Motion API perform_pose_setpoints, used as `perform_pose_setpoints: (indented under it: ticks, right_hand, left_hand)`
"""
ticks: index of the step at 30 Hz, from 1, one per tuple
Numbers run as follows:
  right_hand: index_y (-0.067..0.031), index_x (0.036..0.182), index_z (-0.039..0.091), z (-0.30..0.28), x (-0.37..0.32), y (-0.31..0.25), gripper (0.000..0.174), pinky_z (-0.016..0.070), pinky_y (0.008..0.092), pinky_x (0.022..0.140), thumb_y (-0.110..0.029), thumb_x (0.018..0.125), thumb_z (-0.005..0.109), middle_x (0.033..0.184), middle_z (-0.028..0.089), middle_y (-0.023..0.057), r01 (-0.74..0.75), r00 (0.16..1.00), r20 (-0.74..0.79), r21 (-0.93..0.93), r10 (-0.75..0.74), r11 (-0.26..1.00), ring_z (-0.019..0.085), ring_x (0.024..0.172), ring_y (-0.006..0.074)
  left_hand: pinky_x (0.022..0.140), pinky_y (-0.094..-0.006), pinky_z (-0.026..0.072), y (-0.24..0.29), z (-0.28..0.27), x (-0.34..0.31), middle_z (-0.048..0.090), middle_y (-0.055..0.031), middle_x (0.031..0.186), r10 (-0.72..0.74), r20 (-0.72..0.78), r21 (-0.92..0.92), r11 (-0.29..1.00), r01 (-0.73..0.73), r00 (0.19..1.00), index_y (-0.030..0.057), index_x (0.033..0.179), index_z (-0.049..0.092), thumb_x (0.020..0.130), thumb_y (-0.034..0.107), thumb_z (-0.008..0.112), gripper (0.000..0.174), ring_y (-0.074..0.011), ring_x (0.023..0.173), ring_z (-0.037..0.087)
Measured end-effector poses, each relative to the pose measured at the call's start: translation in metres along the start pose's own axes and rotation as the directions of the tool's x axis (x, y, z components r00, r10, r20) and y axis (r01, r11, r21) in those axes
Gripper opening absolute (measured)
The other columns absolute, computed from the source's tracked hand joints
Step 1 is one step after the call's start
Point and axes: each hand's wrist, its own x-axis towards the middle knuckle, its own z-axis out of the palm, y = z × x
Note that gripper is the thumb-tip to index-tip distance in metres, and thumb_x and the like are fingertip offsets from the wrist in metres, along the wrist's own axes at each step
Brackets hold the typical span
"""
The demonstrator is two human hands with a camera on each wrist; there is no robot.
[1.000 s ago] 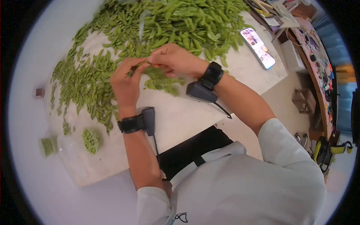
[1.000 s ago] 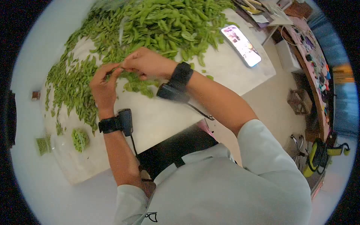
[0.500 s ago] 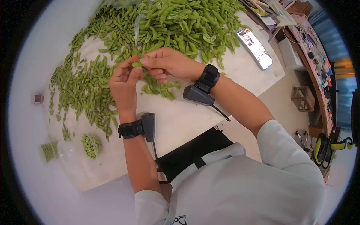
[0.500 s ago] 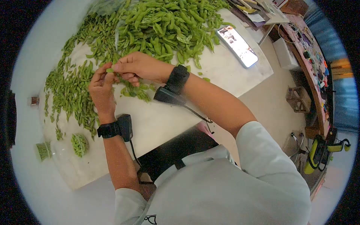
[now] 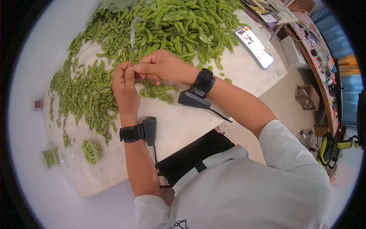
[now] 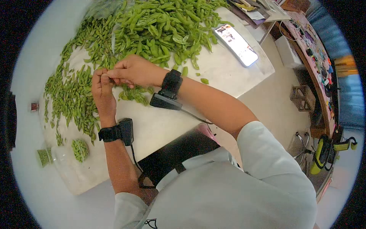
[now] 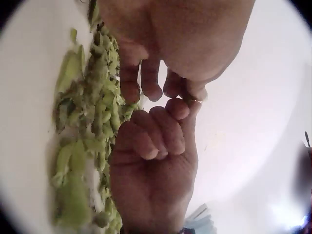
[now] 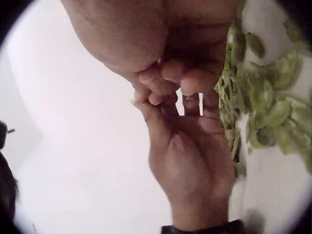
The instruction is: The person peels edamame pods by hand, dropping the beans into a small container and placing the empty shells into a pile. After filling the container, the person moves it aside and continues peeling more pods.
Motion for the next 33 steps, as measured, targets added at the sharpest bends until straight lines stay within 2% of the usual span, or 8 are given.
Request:
perform_pose_setpoints:
  ticks: [3, 6, 12, 21, 24, 27, 30, 33]
  right_hand:
    - [-0.0021, 0.071, 0.062, 0.002, 0.001, -0.001, 0.036, 0.0418, 0.0233, 0.049, -0.033, 0.089, 0.061, 0.060, 0.059, 0.0009, 0.073, 0.995, -0.054, -0.179, -0.083, 0.981, 0.051, 0.052, 0.0069]
    - [-0.0030, 0.075, 0.063, 0.004, -0.002, -0.001, 0.030, 0.0368, 0.0232, 0.046, -0.029, 0.090, 0.060, 0.052, 0.050, 0.0010, 0.228, 0.958, -0.092, -0.321, -0.270, 0.919, 0.047, 0.048, 0.0063]
    - [-0.0077, 0.085, 0.065, -0.010, -0.001, 0.000, 0.021, 0.0423, 0.0354, 0.052, -0.028, 0.088, 0.060, 0.064, 0.056, 0.0131, 0.344, 0.891, 0.036, -0.705, -0.453, 0.621, 0.052, 0.054, 0.0289]
    - [-0.0065, 0.081, 0.062, -0.004, -0.001, -0.001, 0.021, 0.0421, 0.0375, 0.052, -0.026, 0.086, 0.061, 0.063, 0.056, 0.0131, 0.346, 0.813, 0.077, -0.861, -0.578, 0.373, 0.054, 0.058, 0.0313]
    - [-0.0042, 0.076, 0.061, 0.000, -0.001, -0.004, 0.024, 0.0377, 0.0327, 0.049, -0.026, 0.087, 0.062, 0.056, 0.051, 0.0094, 0.313, 0.842, -0.095, -0.716, -0.531, 0.624, 0.048, 0.049, 0.0225]
    - [-0.0031, 0.075, 0.062, -0.004, 0.004, 0.003, 0.025, 0.0332, 0.0283, 0.047, -0.024, 0.088, 0.062, 0.052, 0.046, 0.0046, 0.216, 0.942, -0.081, -0.599, -0.327, 0.771, 0.038, 0.048, 0.0127]
    - [-0.0015, 0.079, 0.063, -0.007, 0.002, 0.000, 0.029, 0.0424, 0.0359, 0.053, -0.029, 0.086, 0.059, 0.062, 0.056, 0.0155, 0.171, 0.956, -0.094, -0.596, -0.279, 0.785, 0.052, 0.055, 0.0284]
    - [-0.0015, 0.078, 0.064, -0.004, 0.002, 0.002, 0.028, 0.0418, 0.0323, 0.052, -0.028, 0.085, 0.061, 0.061, 0.056, 0.0136, 0.237, 0.877, -0.214, -0.586, -0.431, 0.775, 0.050, 0.052, 0.0231]
  left_hand:
    - [0.064, -0.0242, 0.0451, 0.002, 0.000, 0.000, 0.050, -0.0024, 0.082, -0.090, 0.001, -0.111, 0.990, 0.089, 0.996, 0.0019, 0.095, 0.051, 0.098, 0.017, 0.044, 0.017, -0.0098, 0.070, 0.050]
    - [0.064, -0.0240, 0.0455, 0.002, 0.000, 0.001, 0.049, -0.0021, 0.081, -0.125, 0.033, -0.129, 0.983, 0.128, 0.992, 0.0020, 0.095, 0.051, 0.099, 0.018, 0.043, 0.018, -0.0095, 0.070, 0.049]
    - [0.059, -0.0216, 0.0456, 0.001, 0.004, 0.001, 0.050, -0.0009, 0.079, -0.139, 0.017, -0.040, 0.989, 0.140, 0.990, 0.0022, 0.092, 0.052, 0.097, 0.017, 0.046, 0.017, -0.0073, 0.066, 0.047]
    - [0.058, -0.0214, 0.0451, 0.001, 0.004, -0.002, 0.057, -0.0018, 0.080, -0.214, -0.056, -0.096, 0.973, 0.208, 0.975, 0.0032, 0.089, 0.054, 0.097, 0.021, 0.049, 0.020, -0.0065, 0.064, 0.048]
    - [0.061, -0.0227, 0.0459, 0.005, 0.008, -0.001, 0.057, -0.0029, 0.084, -0.252, -0.091, -0.235, 0.946, 0.225, 0.964, 0.0034, 0.091, 0.053, 0.096, 0.021, 0.050, 0.019, -0.0079, 0.066, 0.049]
    - [0.062, -0.0233, 0.0460, 0.007, 0.007, 0.000, 0.058, -0.0037, 0.085, -0.238, -0.119, -0.272, 0.942, 0.199, 0.964, 0.0026, 0.091, 0.054, 0.095, 0.018, 0.053, 0.015, -0.0083, 0.066, 0.050]
    - [0.061, -0.0229, 0.0458, -0.001, 0.002, 0.003, 0.059, -0.0034, 0.084, -0.160, -0.082, -0.195, 0.970, 0.142, 0.984, 0.0020, 0.090, 0.055, 0.092, 0.014, 0.056, 0.012, -0.0078, 0.067, 0.052]
    - [0.059, -0.0208, 0.0449, 0.000, -0.005, 0.001, 0.061, -0.0015, 0.081, -0.147, -0.005, -0.099, 0.984, 0.146, 0.989, 0.0014, 0.088, 0.057, 0.089, 0.011, 0.061, 0.011, -0.0060, 0.067, 0.054]
